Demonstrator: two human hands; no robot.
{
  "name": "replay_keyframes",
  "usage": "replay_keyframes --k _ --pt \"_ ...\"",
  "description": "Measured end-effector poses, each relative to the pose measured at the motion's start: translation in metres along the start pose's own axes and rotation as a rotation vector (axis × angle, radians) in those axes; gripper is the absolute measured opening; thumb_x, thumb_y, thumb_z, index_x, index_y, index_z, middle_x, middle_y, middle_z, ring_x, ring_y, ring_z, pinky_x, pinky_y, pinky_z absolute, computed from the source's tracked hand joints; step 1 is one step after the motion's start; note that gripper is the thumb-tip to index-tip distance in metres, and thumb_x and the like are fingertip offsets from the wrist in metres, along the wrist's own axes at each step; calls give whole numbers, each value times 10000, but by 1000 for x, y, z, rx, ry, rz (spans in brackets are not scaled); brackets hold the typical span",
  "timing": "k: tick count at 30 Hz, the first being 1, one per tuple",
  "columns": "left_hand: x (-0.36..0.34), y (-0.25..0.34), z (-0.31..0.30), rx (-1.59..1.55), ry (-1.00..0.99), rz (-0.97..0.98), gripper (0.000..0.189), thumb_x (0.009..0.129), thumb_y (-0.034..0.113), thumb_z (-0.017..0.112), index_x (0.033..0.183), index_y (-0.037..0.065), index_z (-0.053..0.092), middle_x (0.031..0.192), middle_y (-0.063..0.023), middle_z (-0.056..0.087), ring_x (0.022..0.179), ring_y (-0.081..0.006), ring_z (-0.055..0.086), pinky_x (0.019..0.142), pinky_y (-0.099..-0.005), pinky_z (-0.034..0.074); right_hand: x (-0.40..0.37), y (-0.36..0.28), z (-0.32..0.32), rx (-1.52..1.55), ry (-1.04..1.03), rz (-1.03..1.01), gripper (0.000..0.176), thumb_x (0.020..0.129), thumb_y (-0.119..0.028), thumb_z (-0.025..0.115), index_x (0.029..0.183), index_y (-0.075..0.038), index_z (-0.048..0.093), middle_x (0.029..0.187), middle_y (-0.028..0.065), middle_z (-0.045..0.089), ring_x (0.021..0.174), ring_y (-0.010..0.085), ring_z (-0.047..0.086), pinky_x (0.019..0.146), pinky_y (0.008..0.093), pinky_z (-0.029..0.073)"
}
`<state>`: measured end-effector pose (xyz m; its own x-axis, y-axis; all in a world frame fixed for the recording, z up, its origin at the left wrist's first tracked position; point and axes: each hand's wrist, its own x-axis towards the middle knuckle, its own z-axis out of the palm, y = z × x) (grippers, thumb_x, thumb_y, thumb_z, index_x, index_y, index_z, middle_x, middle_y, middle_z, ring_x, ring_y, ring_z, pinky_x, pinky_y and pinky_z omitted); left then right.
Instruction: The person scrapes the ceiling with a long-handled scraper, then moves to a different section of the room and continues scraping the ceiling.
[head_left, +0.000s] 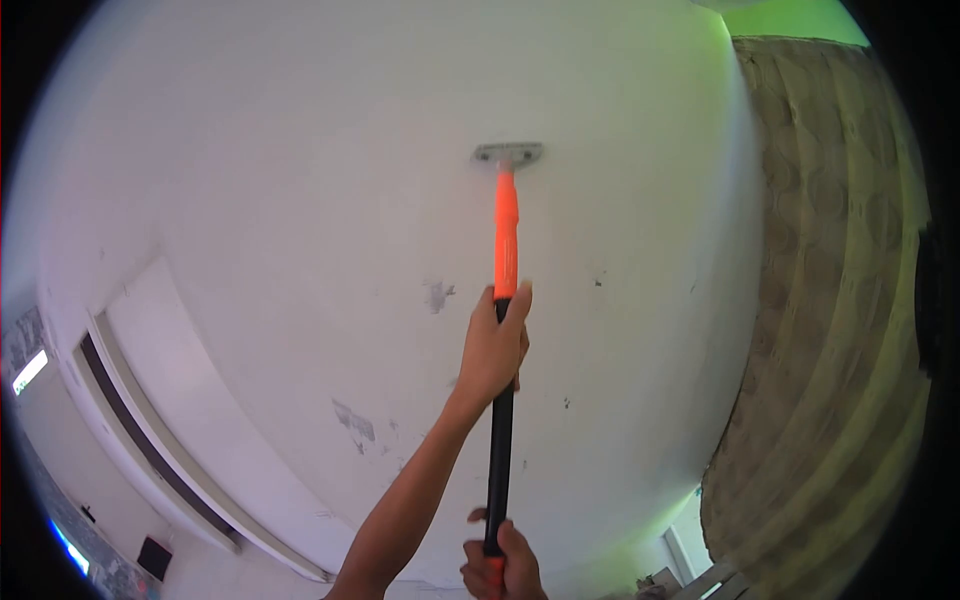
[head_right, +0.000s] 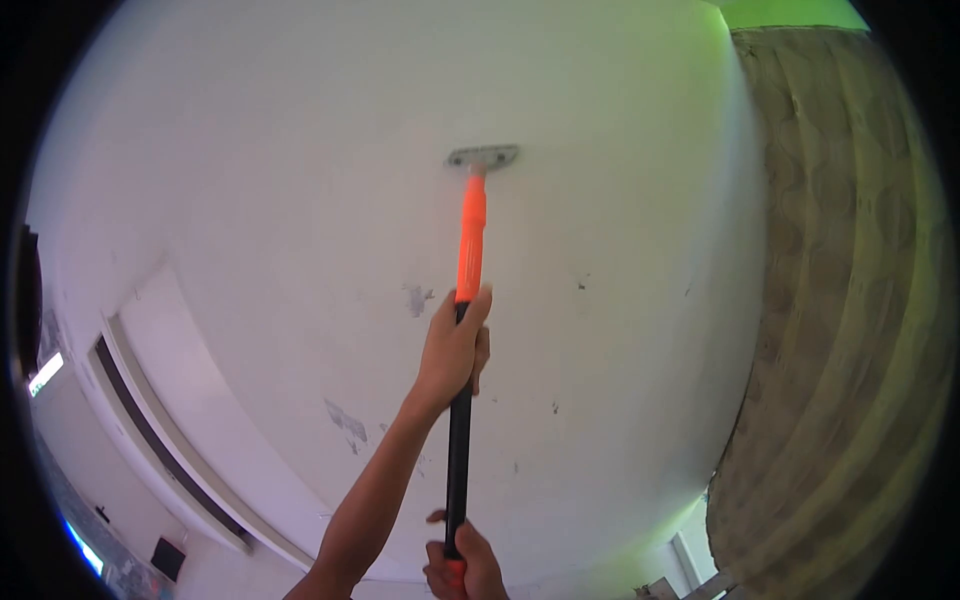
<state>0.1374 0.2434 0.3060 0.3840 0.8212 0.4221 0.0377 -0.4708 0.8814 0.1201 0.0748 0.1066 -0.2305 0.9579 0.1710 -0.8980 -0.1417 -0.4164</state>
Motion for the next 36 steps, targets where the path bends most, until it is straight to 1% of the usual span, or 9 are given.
replay_keyframes --k 5,9,10,15,18,19,28,33,36 --pt "26 11 14 -1 -5 82 374 1019 411 539 940 57 450 523 31 399 377 -58 360 321 -274 364 25 -32 -2 -98 -25 -152 490 1025 -530 460 1258 -99 457 513 0 301 337 115 232 327 294 198" --pt "11 22 18 -62 -37 -4 383 1014 415 549 942 53 449 518 26 405 362 -56 356 320 -268 366 -18 -17 31 106 7 -4 509 1023 -525 467 1301 -100 427 541 13 354 347 109 278 336 278 208" --pt "1 17 17 -45 -43 -38 385 1012 416 552 942 52 448 516 24 407 358 -56 356 321 -267 367 -25 -8 37 92 65 -51 503 1018 -551 466 1283 -124 475 509 -36 316 307 80 302 276 245 270" --pt "40 27 28 -23 -43 115 356 1013 383 549 901 60 449 504 24 402 346 -69 352 320 -273 363 8 -40 23 -59 31 -138 504 1020 -559 444 1280 -127 442 529 3 318 349 114 247 343 290 214" --pt "29 38 30 -52 -39 58 356 1013 383 552 896 64 442 504 25 403 343 -69 350 313 -272 357 -10 -40 38 14 36 -93 489 1030 -549 426 1275 -127 452 532 2 321 347 113 261 346 287 227" --pt "18 31 29 -59 -53 13 359 1011 387 557 895 68 440 508 24 404 336 -69 345 303 -273 350 -20 -27 41 73 6 -126 473 1010 -537 499 1261 -135 488 511 -38 309 309 72 289 277 237 243" --pt "9 26 27 -113 -67 -10 368 995 394 585 904 76 422 514 30 389 331 -64 343 285 -258 327 -23 -12 34 102 44 -79 445 1041 -506 448 1288 -138 481 533 -26 343 316 76 319 281 240 292" --pt "39 25 27 -46 -69 109 371 995 384 590 900 64 428 516 20 394 348 -77 366 303 -265 340 -2 -35 26 -105 28 -159 484 1040 -551 394 1288 -139 454 535 -8 315 344 110 260 343 292 242" --pt "48 46 37 -46 -51 77 359 989 370 598 915 55 442 534 9 413 377 -86 393 322 -278 343 3 -52 41 2 -21 -192 481 1057 -501 390 1316 -97 426 548 11 340 354 111 288 353 275 236"
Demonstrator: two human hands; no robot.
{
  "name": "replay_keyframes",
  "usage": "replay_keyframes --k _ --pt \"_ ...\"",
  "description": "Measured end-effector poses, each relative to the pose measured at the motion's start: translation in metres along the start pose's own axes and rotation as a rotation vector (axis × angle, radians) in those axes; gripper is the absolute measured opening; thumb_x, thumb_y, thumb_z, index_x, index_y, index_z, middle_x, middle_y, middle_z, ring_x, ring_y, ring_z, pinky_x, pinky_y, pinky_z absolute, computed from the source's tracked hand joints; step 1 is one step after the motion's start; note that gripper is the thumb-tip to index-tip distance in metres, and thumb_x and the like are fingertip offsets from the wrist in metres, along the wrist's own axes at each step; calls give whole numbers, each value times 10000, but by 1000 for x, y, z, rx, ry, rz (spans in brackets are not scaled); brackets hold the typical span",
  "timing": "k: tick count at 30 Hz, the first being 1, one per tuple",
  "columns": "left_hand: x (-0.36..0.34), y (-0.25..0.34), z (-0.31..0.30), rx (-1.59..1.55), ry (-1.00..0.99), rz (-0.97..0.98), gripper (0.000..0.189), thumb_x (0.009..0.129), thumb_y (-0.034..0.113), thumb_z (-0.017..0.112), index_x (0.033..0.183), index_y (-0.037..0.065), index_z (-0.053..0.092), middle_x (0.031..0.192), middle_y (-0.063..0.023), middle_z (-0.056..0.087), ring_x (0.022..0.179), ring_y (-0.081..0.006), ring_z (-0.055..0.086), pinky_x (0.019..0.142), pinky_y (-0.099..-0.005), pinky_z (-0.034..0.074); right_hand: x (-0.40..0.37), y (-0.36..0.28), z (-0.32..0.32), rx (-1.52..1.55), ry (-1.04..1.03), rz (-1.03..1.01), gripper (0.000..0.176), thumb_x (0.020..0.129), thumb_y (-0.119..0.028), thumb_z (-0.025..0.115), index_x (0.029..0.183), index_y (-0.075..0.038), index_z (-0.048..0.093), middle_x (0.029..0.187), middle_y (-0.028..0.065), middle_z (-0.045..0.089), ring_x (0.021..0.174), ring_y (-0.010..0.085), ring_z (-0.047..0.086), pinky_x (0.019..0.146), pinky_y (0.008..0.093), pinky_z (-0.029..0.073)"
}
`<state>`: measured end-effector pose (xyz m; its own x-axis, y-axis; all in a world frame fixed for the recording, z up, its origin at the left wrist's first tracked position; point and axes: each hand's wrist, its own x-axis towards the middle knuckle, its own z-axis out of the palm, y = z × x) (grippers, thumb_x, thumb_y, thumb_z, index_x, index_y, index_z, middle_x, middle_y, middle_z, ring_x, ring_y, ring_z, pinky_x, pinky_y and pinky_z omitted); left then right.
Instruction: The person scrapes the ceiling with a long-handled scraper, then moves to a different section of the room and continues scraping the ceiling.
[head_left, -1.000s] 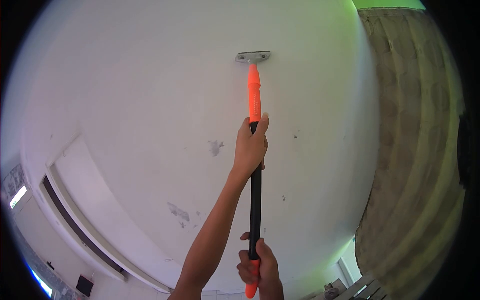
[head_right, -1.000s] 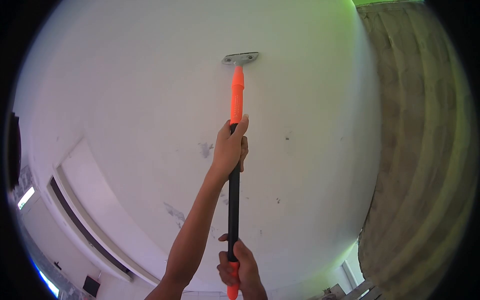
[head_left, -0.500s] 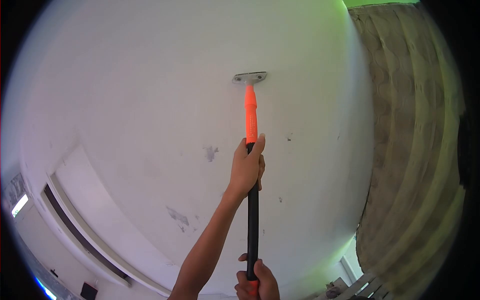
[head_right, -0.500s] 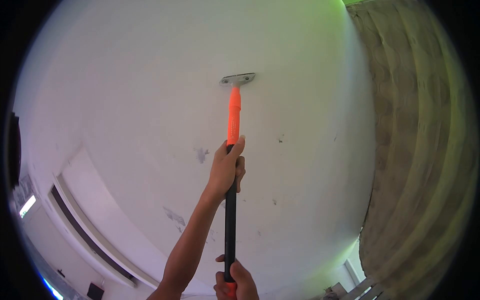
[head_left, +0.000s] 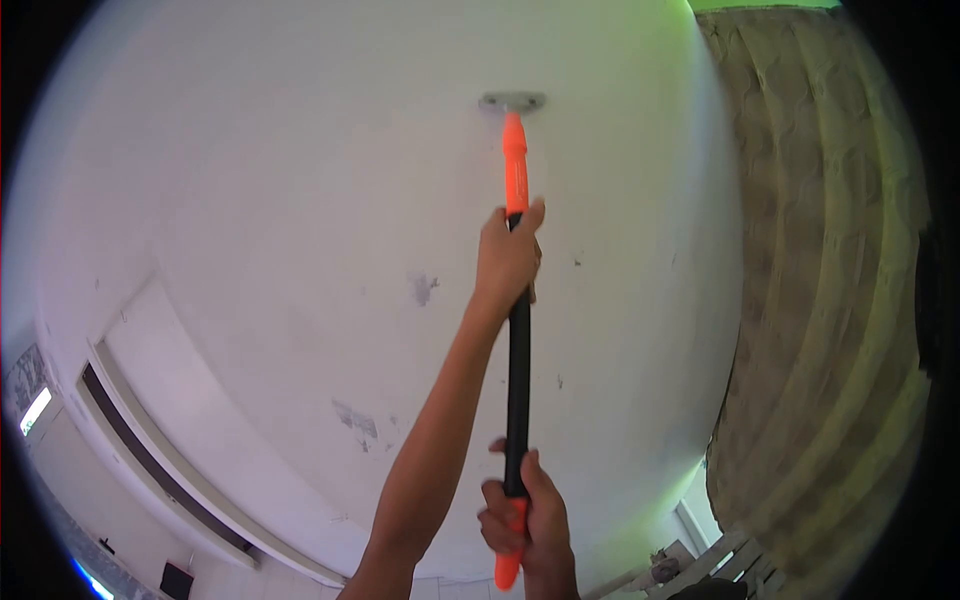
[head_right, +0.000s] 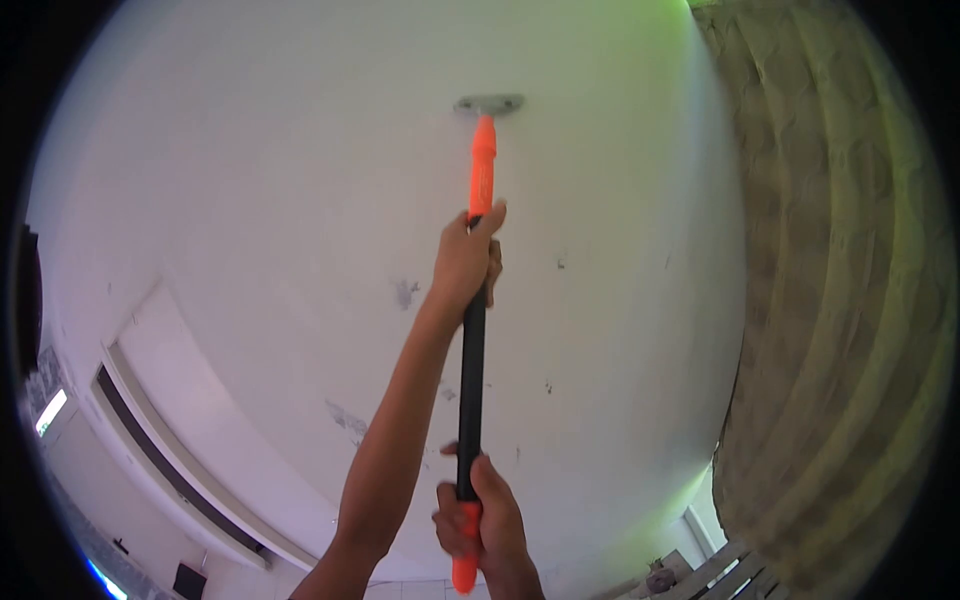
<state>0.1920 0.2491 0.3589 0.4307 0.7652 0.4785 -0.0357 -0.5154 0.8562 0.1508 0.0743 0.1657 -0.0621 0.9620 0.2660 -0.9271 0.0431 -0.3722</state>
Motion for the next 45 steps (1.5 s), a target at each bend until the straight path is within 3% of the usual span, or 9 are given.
replay_keyframes --k 4,14,18,24,30,34,38,42,45 --pt "-36 -12 5 -65 -12 -74 373 983 389 604 924 56 447 519 17 413 356 -77 369 306 -274 343 -48 19 11 144 147 59 457 1037 -524 441 1296 -149 472 525 -33 329 316 72 302 277 235 278" --pt "-38 -20 12 -80 6 -63 372 991 387 592 935 49 445 499 24 399 315 -77 337 287 -266 326 -48 5 -11 -13 84 118 509 1024 -558 443 1300 -130 440 538 -1 324 346 110 262 342 288 234" --pt "-6 -21 10 -57 -11 18 372 991 379 591 963 30 464 503 20 408 321 -80 336 297 -271 338 -4 -3 -25 -98 55 8 513 1020 -550 459 1299 -120 438 544 5 327 354 112 255 343 283 227" --pt "-35 -22 13 -109 -15 -90 388 986 408 603 907 71 428 489 20 386 296 -87 341 270 -256 305 -43 9 0 38 127 62 476 1036 -537 431 1311 -150 461 528 -42 319 317 66 292 282 231 277" --pt "-40 -29 6 -131 1 -80 394 981 410 617 921 61 445 495 29 392 305 -81 346 276 -253 300 -36 18 -8 13 54 -1 466 1040 -517 438 1306 -135 460 530 -38 323 318 65 299 278 232 278" --pt "-28 -35 0 -63 20 3 379 979 380 616 954 30 472 501 20 400 323 -85 349 302 -266 329 -44 12 -10 -39 79 124 506 1020 -559 453 1296 -135 442 538 -2 310 356 110 269 345 279 232" --pt "-2 -3 8 -42 36 24 368 978 356 616 969 13 484 502 12 406 339 -90 357 320 -271 347 2 -7 -10 -87 30 -9 489 1038 -550 410 1305 -143 453 541 -11 319 348 99 254 342 277 241" --pt "-42 -9 10 -131 14 -85 375 981 373 611 961 25 472 495 10 411 310 -86 337 285 -271 315 -53 5 4 151 70 152 505 1021 -560 446 1312 -147 443 545 -13 310 360 104 264 344 285 216" --pt "-42 -18 9 -131 -5 -77 388 976 403 622 939 56 452 497 24 395 315 -73 347 278 -258 306 -49 9 0 73 59 48 457 1038 -517 445 1295 -141 473 532 -34 332 319 70 306 286 232 287"
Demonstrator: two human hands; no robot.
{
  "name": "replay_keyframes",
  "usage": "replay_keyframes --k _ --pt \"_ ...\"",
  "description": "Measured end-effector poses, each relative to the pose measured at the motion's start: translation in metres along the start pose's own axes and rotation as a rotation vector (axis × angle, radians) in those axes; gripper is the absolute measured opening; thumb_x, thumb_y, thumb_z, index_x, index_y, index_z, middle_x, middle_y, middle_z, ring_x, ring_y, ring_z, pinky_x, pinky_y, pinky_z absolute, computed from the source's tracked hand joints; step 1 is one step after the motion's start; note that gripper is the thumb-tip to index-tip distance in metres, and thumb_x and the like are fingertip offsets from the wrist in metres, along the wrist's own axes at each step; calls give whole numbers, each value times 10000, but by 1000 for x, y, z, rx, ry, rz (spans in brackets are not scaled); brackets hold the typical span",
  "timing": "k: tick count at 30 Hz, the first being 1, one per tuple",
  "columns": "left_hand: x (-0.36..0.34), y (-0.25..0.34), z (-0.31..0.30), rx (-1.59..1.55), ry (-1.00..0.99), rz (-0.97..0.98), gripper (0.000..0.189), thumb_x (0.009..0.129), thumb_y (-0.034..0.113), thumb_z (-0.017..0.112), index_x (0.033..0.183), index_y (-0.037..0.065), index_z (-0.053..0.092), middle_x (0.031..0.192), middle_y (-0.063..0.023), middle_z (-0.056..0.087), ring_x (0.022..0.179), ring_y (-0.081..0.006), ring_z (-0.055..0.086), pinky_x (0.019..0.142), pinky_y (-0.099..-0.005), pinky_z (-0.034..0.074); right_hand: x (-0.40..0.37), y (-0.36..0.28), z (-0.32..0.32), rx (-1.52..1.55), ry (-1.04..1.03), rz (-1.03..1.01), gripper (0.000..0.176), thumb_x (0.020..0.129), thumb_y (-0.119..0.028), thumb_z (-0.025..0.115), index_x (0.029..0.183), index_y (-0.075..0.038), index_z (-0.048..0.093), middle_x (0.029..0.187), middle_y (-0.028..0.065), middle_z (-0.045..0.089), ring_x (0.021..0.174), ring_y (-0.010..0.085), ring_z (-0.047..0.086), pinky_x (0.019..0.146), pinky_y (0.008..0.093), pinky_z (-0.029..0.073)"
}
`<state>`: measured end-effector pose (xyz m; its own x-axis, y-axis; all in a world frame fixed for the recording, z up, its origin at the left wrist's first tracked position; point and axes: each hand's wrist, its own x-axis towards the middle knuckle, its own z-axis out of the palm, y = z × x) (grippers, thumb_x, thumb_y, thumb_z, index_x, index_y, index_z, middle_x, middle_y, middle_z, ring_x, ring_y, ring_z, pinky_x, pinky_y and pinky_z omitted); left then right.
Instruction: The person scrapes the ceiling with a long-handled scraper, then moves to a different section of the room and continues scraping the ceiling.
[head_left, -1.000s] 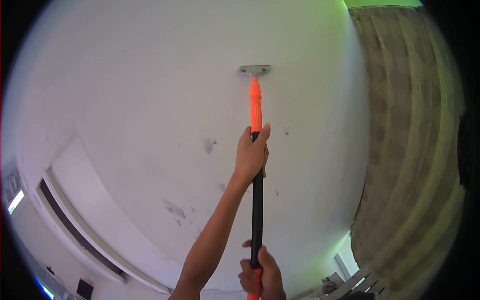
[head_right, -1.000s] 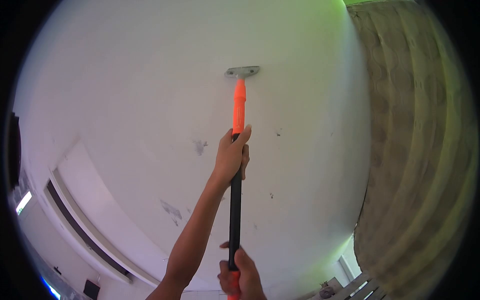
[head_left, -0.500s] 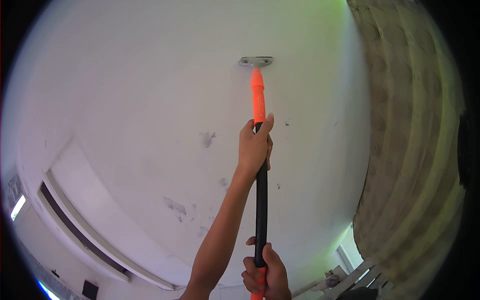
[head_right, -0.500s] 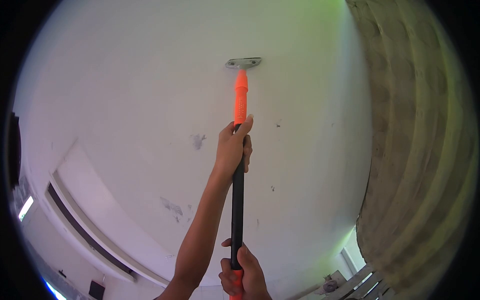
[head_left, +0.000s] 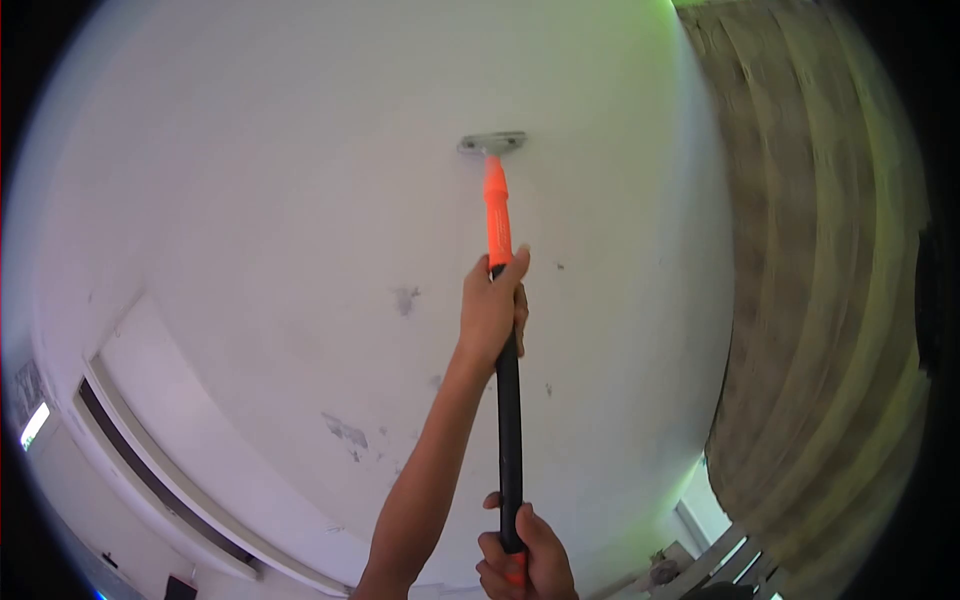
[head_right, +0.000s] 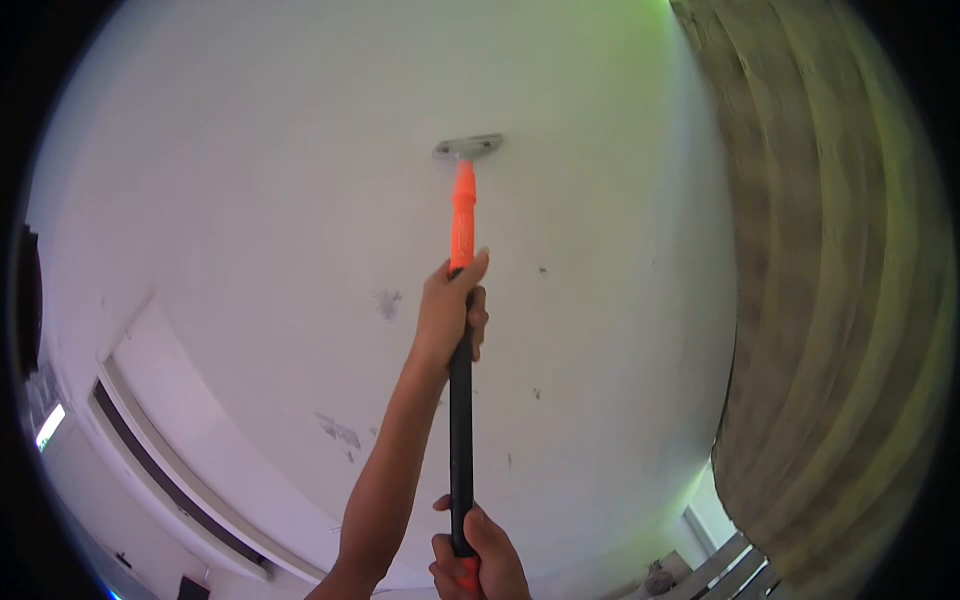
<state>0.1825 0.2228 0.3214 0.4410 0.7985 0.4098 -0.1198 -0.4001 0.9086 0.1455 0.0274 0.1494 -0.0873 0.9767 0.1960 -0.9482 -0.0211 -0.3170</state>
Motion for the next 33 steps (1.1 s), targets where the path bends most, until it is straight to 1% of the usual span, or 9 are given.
replay_keyframes --k 7,8,11,17,20,23,28,31,33 --pt "-9 -5 -8 27 21 -30 381 971 401 635 906 75 449 504 27 404 325 -73 363 292 -250 305 2 14 -5 -27 -3 11 461 1023 -532 471 1301 -164 481 536 -35 332 315 84 306 286 239 282" --pt "-6 -8 -10 47 13 -30 380 970 400 637 896 77 450 505 25 408 324 -76 369 294 -251 308 -1 5 -7 -68 48 104 514 1028 -556 435 1311 -127 439 552 -12 311 365 99 262 349 279 225" --pt "24 -7 -8 154 29 150 373 968 356 635 941 20 476 497 3 427 307 -99 367 293 -280 327 44 -1 -28 -209 -26 -54 523 1035 -554 417 1311 -110 434 558 -10 318 366 95 263 350 274 235" --pt "-14 2 5 -28 21 -75 348 965 354 647 875 86 444 512 21 416 321 -90 376 297 -259 333 -7 5 -5 77 -39 66 492 1017 -550 472 1299 -148 446 550 -12 322 350 109 280 335 273 242" --pt "-11 1 -9 -25 -8 -34 378 951 335 661 995 13 467 496 13 423 309 -91 356 288 -271 317 -2 18 0 -8 12 4 458 1021 -527 479 1294 -159 481 525 -33 319 312 86 302 283 252 288" --pt "-15 -5 -8 -28 2 2 374 949 334 662 1009 14 477 496 19 418 314 -85 356 295 -268 314 -2 14 -5 -93 50 31 521 1005 -572 480 1302 -148 418 551 4 314 367 119 266 364 289 222" --pt "-14 -13 -21 27 6 5 321 964 324 640 940 41 491 509 24 411 327 -73 350 295 -262 309 -2 19 -11 -130 41 110 544 1010 -593 448 1301 -135 425 545 -1 321 364 113 275 357 287 233" --pt "14 3 -33 110 -6 137 292 963 296 634 954 34 506 502 21 411 325 -80 364 286 -269 315 47 25 -14 -162 -32 -35 528 1016 -581 443 1295 -133 429 548 1 316 365 111 271 351 289 222" --pt "5 15 -32 62 -1 62 281 960 284 636 966 28 522 500 19 414 324 -86 374 287 -268 325 36 23 4 -57 -25 -2 510 1021 -562 450 1289 -128 442 549 -2 316 362 110 278 349 287 226"
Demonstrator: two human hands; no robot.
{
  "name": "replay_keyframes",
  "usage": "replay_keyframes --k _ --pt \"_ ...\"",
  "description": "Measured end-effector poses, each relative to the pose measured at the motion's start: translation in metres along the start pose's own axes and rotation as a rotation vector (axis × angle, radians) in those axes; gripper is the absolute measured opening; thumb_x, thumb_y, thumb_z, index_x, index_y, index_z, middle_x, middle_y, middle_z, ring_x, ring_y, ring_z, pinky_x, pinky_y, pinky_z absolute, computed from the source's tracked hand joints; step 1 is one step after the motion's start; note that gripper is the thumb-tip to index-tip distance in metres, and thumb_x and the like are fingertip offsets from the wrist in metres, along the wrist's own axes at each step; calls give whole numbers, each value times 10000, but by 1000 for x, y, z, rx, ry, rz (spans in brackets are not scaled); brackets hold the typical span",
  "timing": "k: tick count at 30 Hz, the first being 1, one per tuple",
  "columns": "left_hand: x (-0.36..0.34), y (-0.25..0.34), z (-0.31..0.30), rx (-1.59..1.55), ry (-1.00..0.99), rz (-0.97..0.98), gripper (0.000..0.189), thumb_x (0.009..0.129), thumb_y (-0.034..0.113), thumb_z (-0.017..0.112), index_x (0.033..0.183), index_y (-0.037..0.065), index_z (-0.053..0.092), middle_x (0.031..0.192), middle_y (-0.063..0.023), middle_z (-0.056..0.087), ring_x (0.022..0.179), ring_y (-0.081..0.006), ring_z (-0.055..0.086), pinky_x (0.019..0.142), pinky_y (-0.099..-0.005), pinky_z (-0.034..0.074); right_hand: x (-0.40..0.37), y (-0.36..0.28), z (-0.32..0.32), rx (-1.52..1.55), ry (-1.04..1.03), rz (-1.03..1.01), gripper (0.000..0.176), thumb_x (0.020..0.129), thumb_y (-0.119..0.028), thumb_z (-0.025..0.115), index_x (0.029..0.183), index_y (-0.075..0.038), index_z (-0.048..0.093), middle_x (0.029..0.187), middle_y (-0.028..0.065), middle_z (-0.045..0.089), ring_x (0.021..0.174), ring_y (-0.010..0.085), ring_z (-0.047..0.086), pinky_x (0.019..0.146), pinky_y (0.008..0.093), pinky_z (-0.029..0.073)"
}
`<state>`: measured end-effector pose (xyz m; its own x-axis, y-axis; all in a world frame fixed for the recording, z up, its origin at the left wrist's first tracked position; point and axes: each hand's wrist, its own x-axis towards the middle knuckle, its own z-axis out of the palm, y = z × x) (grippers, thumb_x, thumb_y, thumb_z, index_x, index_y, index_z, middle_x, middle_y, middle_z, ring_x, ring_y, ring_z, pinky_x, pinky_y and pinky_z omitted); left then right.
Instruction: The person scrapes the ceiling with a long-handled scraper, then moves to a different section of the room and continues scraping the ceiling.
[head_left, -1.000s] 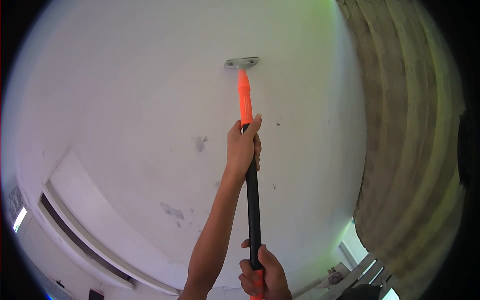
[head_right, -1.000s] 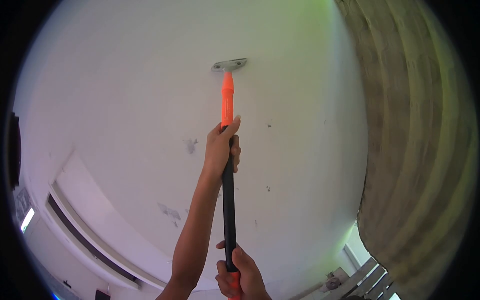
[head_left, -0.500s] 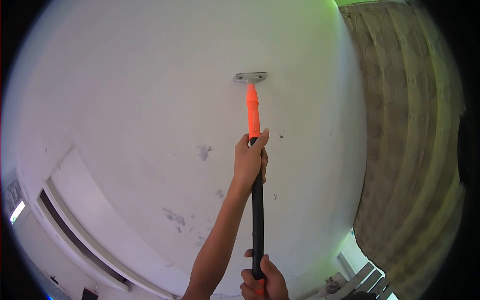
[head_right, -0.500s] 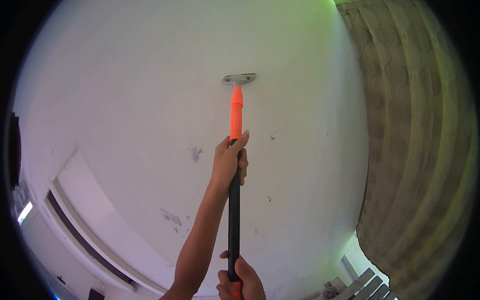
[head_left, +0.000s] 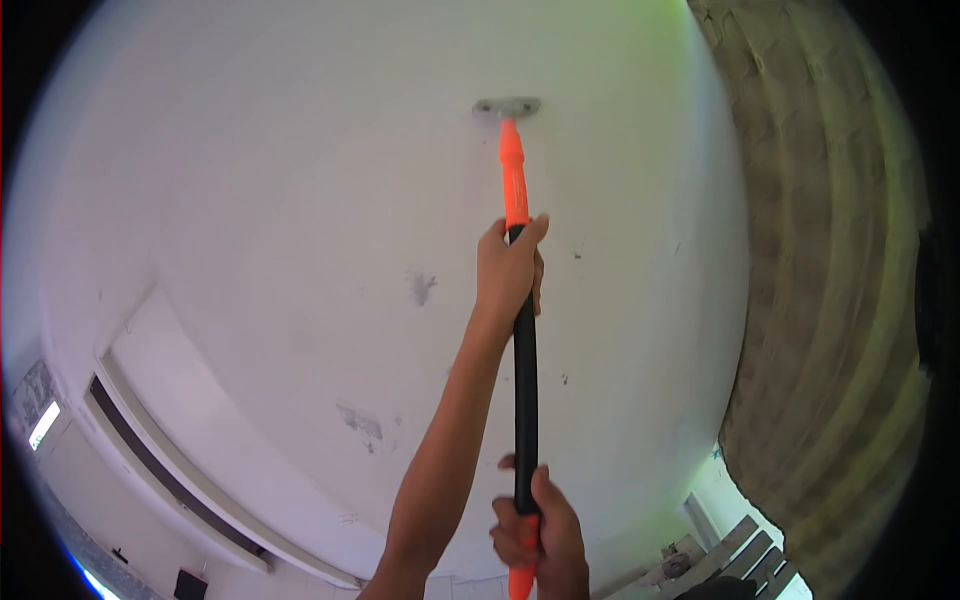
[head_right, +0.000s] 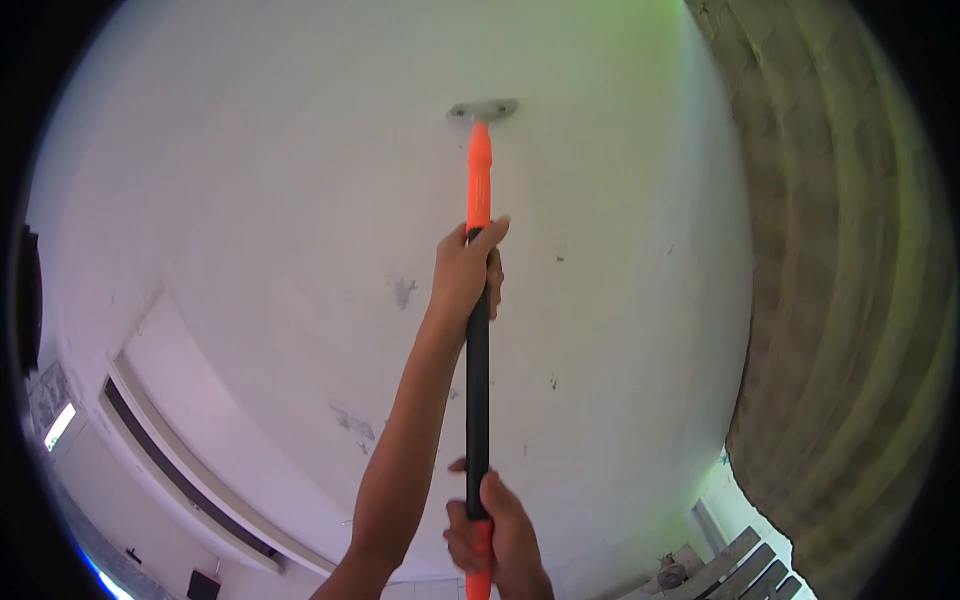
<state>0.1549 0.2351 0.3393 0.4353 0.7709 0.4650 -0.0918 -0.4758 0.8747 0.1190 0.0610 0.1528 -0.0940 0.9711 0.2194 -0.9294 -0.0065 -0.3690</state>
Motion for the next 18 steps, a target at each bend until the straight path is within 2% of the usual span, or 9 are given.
replay_keyframes --k 3,6,8,10,11,15,18 --pt "-15 -1 -14 -48 6 -32 279 952 279 646 979 23 537 502 16 418 323 -91 385 291 -268 333 -34 24 19 138 70 122 509 1022 -547 461 1297 -118 443 548 -3 330 359 111 291 348 286 251" --pt "1 -1 -27 30 16 35 236 936 235 640 965 29 528 506 5 442 336 -94 390 313 -271 332 8 26 13 -101 20 -45 511 1024 -547 454 1299 -116 442 546 -2 337 357 113 290 345 291 249" --pt "14 15 -29 -17 -3 15 222 933 220 630 970 26 529 503 0 442 333 -94 386 310 -273 332 30 15 15 -146 19 -81 492 1034 -541 432 1293 -124 454 540 0 337 355 113 289 347 293 253" --pt "-1 24 -45 -66 -17 -17 215 931 210 627 970 23 528 500 2 437 332 -90 383 309 -274 334 8 27 42 33 -41 21 481 1034 -542 433 1302 -143 449 538 2 343 351 115 294 344 293 251" --pt "-7 27 -53 -91 -17 -32 211 929 204 625 971 21 528 499 2 434 331 -89 381 308 -274 335 -5 38 53 85 21 86 474 1031 -545 437 1301 -155 447 534 -1 328 344 116 274 339 296 236" --pt "9 30 -79 14 -16 54 205 917 185 634 986 21 531 511 1 437 322 -100 377 306 -278 332 43 55 52 -125 34 -57 494 1018 -563 452 1286 -149 449 532 -4 281 349 115 236 349 298 220" --pt "1 46 -73 -82 -1 -21 210 915 173 631 1002 9 532 513 3 432 321 -98 374 306 -271 320 21 48 76 28 -3 19 509 1014 -569 459 1296 -146 437 539 -1 294 354 116 245 353 291 222"
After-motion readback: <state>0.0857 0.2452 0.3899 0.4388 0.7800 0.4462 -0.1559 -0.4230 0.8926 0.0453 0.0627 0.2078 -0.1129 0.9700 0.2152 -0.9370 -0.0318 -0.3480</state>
